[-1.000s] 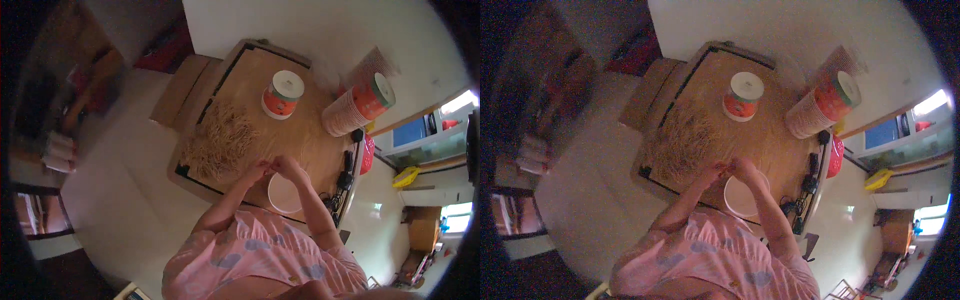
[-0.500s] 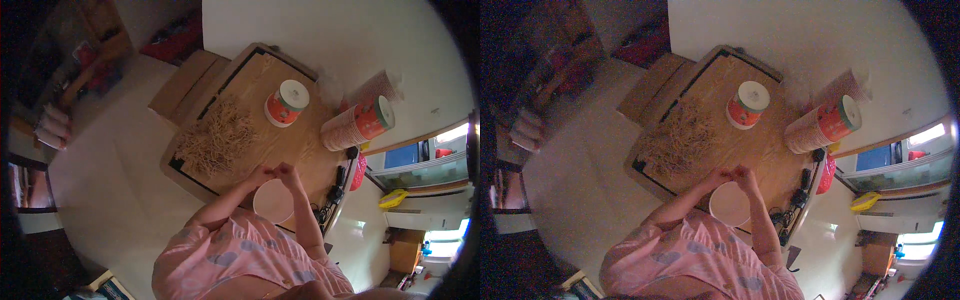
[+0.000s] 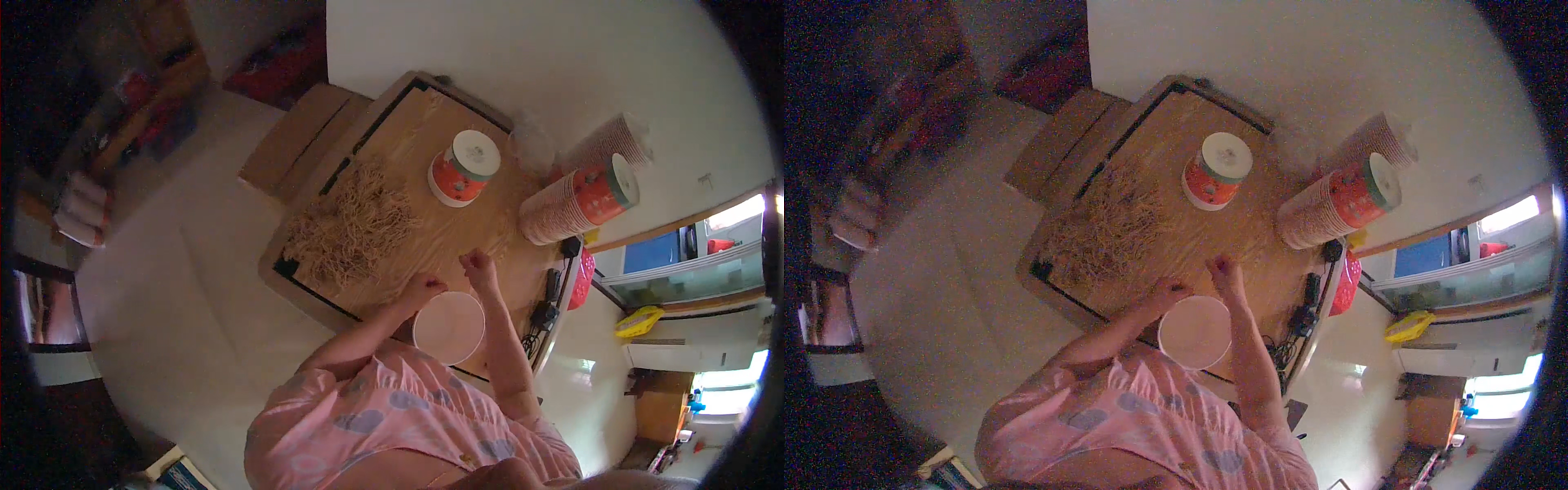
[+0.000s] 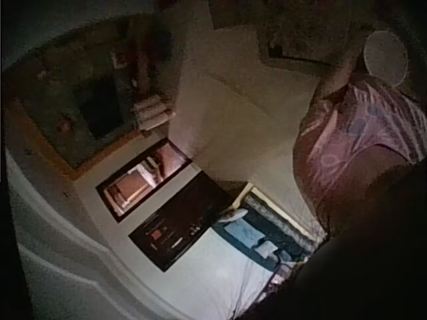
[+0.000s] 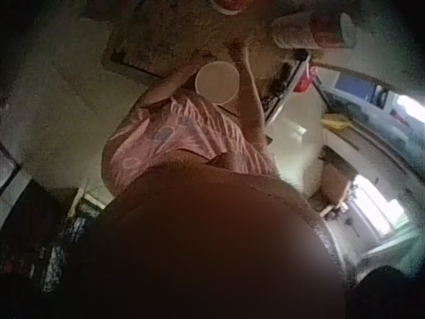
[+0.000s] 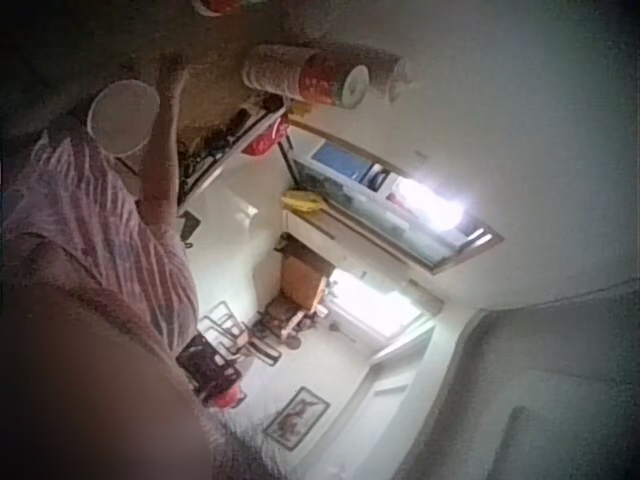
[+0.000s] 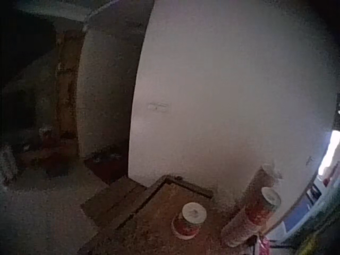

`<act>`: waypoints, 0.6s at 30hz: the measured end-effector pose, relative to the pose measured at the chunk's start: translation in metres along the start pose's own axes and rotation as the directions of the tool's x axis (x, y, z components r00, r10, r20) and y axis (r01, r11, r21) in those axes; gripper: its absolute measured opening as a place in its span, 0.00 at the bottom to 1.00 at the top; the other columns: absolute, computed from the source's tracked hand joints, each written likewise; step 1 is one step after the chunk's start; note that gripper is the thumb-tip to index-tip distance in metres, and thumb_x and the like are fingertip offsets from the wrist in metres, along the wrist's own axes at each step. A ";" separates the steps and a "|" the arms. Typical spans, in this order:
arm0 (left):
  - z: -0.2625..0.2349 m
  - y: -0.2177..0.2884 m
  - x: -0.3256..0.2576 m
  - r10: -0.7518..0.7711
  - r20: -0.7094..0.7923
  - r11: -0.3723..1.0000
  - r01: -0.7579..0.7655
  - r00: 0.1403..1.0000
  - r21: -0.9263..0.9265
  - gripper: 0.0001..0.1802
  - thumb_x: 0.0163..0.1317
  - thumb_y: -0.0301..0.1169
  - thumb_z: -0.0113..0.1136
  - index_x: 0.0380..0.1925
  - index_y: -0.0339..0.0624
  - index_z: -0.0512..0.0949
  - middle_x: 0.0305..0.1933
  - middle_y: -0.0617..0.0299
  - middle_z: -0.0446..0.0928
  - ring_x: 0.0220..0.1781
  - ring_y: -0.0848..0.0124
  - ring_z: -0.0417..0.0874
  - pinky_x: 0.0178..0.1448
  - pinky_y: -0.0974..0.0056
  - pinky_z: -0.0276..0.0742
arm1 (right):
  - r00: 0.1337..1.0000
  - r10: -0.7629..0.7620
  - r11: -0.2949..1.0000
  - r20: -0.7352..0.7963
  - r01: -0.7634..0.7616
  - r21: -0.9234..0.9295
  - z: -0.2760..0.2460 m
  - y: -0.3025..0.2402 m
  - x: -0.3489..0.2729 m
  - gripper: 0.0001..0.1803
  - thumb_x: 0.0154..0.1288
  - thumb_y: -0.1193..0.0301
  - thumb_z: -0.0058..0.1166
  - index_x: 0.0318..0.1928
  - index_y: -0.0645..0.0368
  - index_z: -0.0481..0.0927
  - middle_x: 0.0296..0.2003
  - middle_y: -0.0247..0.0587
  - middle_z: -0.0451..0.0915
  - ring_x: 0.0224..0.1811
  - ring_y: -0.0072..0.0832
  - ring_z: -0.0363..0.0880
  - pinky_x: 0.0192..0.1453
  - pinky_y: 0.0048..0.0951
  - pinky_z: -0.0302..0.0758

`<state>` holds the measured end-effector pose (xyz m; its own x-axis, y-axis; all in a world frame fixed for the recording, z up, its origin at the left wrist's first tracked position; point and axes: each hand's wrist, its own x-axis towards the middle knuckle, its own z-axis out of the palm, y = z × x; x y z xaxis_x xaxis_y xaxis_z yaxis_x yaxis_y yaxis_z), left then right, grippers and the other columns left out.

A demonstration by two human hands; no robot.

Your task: Picking up shredded brown paper fibers from a table and placing them into a small white bucket.

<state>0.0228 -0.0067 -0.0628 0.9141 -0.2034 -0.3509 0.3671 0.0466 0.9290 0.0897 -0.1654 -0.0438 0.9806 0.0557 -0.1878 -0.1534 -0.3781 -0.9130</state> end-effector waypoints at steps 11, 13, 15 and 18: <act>0.003 -0.009 0.004 0.183 -0.107 0.958 -0.152 0.977 0.243 0.09 0.48 0.33 0.58 0.23 0.37 0.77 0.17 0.58 0.74 0.20 0.72 0.73 0.26 0.66 0.69 | 0.880 -0.011 0.892 0.474 0.223 -0.393 0.001 0.005 0.003 0.20 0.59 0.60 0.46 0.21 0.64 0.72 0.14 0.33 0.67 0.18 0.19 0.62 0.20 0.26 0.61; 0.003 -0.020 0.010 0.190 -0.108 0.962 -0.164 0.976 0.217 0.09 0.48 0.33 0.58 0.24 0.37 0.77 0.18 0.58 0.74 0.21 0.72 0.74 0.26 0.65 0.69 | 0.855 -0.030 0.889 0.517 0.259 -0.378 0.001 0.006 0.005 0.19 0.60 0.60 0.46 0.22 0.65 0.71 0.16 0.34 0.68 0.20 0.19 0.63 0.21 0.27 0.61; -0.002 -0.026 0.009 0.191 -0.125 0.968 -0.166 0.974 0.187 0.09 0.48 0.33 0.58 0.24 0.38 0.77 0.18 0.58 0.74 0.21 0.71 0.74 0.27 0.65 0.70 | 0.837 0.070 0.875 0.543 0.210 -0.437 0.004 -0.012 -0.001 0.17 0.59 0.62 0.45 0.24 0.64 0.72 0.18 0.35 0.69 0.22 0.21 0.65 0.24 0.28 0.63; -0.004 -0.020 0.006 0.234 -0.129 0.931 -0.184 0.964 0.316 0.09 0.47 0.33 0.58 0.24 0.38 0.77 0.20 0.58 0.75 0.23 0.70 0.75 0.28 0.65 0.70 | 0.833 0.162 0.890 0.530 0.109 -0.443 0.001 -0.024 -0.006 0.14 0.58 0.63 0.47 0.26 0.62 0.73 0.18 0.35 0.69 0.22 0.21 0.65 0.26 0.27 0.65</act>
<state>0.0216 -0.0053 -0.0841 0.9889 -0.0591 -0.1361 0.1194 -0.2282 0.9663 0.0874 -0.1553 -0.0208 0.7270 0.4747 -0.4961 0.0244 -0.7399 -0.6723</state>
